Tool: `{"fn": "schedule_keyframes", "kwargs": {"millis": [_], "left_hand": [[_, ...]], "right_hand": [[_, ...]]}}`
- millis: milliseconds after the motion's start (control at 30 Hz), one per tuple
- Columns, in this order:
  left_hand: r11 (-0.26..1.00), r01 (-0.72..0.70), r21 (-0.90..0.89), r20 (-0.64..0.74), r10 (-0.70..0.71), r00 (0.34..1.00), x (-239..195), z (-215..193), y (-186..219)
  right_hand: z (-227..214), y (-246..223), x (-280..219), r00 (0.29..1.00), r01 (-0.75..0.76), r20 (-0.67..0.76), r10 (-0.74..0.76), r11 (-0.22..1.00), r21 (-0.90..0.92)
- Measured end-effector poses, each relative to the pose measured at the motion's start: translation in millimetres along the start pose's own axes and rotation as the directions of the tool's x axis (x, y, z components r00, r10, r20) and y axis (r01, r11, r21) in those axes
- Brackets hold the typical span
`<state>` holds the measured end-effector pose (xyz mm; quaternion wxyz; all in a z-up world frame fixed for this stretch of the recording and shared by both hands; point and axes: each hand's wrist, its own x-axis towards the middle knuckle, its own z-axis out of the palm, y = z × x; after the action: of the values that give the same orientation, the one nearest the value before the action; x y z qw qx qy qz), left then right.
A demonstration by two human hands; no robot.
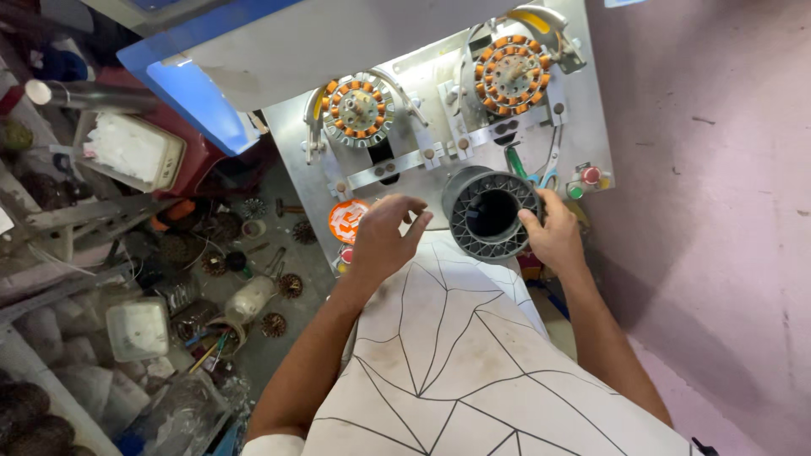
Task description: The person taps a motor stator with a hammer, then loads multiple stators onto an automatic winding machine, manipulates wires by hand, and uses a screwdriver and scissors to secure the coils.
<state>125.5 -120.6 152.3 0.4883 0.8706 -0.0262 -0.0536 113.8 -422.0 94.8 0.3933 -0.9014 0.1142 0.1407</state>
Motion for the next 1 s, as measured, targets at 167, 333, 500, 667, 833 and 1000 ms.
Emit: {"fn": "schedule_keyframes", "kwargs": {"millis": [167, 333, 500, 667, 833, 1000], "left_hand": [[0.982, -0.094, -0.164, -0.006, 0.094, 0.996, 23.5, 37.6, 39.5], [0.984, -0.110, -0.139, 0.093, 0.123, 0.988, 32.0, 63.2, 58.5], [0.977, -0.202, -0.067, 0.062, 0.206, 0.977, 24.1, 73.2, 62.5], [0.994, -0.011, -0.108, -0.037, 0.007, 0.999, -1.7, 67.0, 57.9], [0.965, 0.176, -0.193, -0.182, -0.212, 0.960, -34.8, 61.6, 43.5], [0.949, 0.224, -0.221, -0.257, -0.278, 0.926, -63.8, 61.4, 39.5]], "right_hand": [[-23.4, -15.9, 14.5, 0.996, 0.079, 0.040, -0.082, 0.994, 0.076], [-39.2, -49.2, 68.3, 0.916, 0.343, -0.275, -0.293, 0.926, 0.158], [-37.6, -92.1, 148.1, 0.866, 0.464, -0.204, -0.457, 0.886, -0.016], [-27.8, -86.8, 187.5, 0.695, 0.649, -0.078, -0.715, 0.671, -0.359], [-23.1, -79.5, 192.3, 0.673, 0.661, -0.070, -0.736, 0.641, -0.390], [-98.5, -111.7, 169.9, 0.516, 0.774, -0.164, -0.841, 0.540, -0.331]]}}
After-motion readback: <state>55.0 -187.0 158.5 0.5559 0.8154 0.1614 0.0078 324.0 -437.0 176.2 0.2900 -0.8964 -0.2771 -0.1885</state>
